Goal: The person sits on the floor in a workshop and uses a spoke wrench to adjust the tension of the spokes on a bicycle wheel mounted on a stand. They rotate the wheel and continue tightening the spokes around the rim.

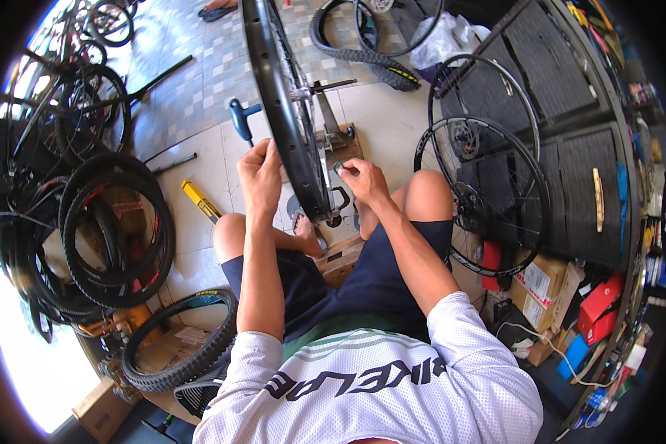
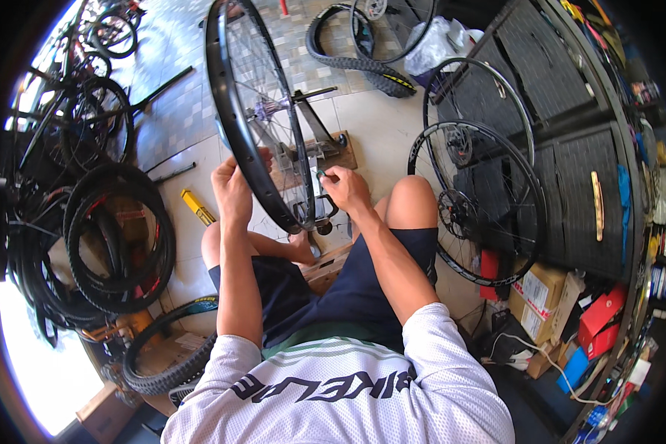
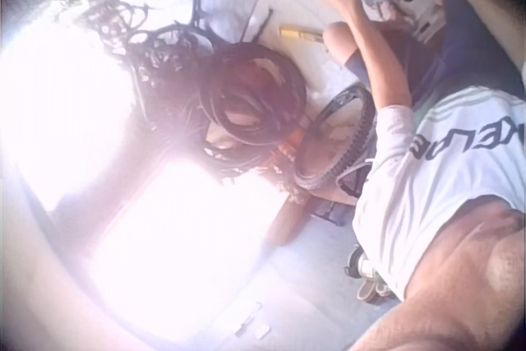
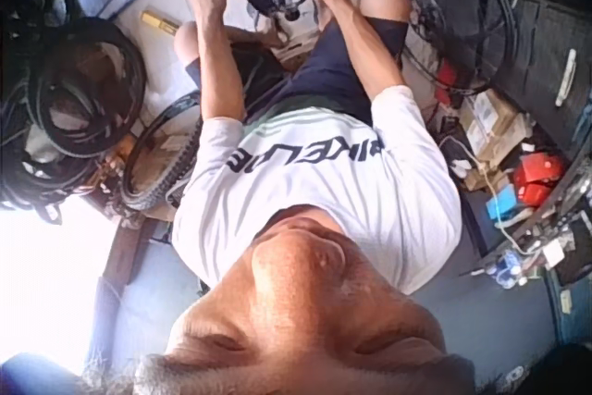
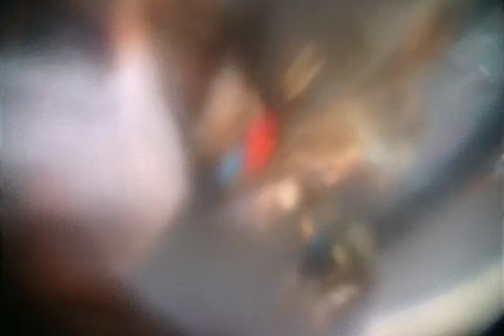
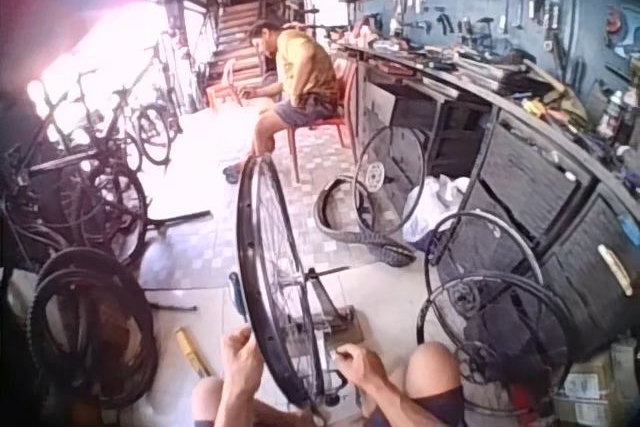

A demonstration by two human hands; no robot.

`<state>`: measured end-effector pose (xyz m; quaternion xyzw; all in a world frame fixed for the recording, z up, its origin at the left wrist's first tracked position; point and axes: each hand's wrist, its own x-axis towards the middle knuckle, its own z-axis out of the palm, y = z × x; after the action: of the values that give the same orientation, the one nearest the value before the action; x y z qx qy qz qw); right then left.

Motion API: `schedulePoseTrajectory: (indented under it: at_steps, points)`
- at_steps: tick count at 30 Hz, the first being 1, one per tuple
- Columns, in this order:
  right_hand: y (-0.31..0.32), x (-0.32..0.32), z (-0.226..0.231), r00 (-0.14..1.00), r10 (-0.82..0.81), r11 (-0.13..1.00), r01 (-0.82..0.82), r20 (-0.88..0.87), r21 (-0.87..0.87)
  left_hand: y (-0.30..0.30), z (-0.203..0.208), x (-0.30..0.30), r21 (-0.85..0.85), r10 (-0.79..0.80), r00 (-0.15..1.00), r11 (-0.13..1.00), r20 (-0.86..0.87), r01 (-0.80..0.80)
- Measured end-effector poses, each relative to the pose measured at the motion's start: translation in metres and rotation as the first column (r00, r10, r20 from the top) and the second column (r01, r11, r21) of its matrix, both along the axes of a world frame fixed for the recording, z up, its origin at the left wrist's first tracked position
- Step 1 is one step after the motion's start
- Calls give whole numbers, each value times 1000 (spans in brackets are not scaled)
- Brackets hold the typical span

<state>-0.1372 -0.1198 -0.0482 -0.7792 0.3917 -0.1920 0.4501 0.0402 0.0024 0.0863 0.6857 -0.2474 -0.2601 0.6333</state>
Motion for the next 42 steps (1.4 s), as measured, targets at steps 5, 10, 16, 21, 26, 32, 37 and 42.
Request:
schedulePoseTrajectory:
  at_steps: [5,10,16,21,26,32,37,42]
  points:
    - [4,1,-6,999,2,999,-4,35,53,1,7,-11,-103,8,1000,995,7,-7]
    - [-6,-5,5,999,-51,995,51,-1,80,53,-1,-56,-74,109,985,992,132,-100]
    - [-7,-5,7,1000,-13,1000,13,5,27,81,-25,-126,581,-241,883,812,404,-44]
    - [-1,-6,8,999,-8,998,10,35,-63,68,-31,-126,493,-194,825,862,531,-115]
    - [-3,-7,11,1000,-16,999,17,14,-27,65,-34,-126,444,-203,792,891,576,-95]
    - [-3,-8,13,1000,-1,999,1,-7,-38,66,-36,-124,455,-221,794,887,566,-77]
    - [-2,-5,13,1000,-1,1000,1,-13,-23,66,-38,-124,447,-210,811,892,546,-70]
    - [-2,-5,12,1000,-9,999,9,7,-32,66,-38,-123,439,-219,802,896,556,-60]
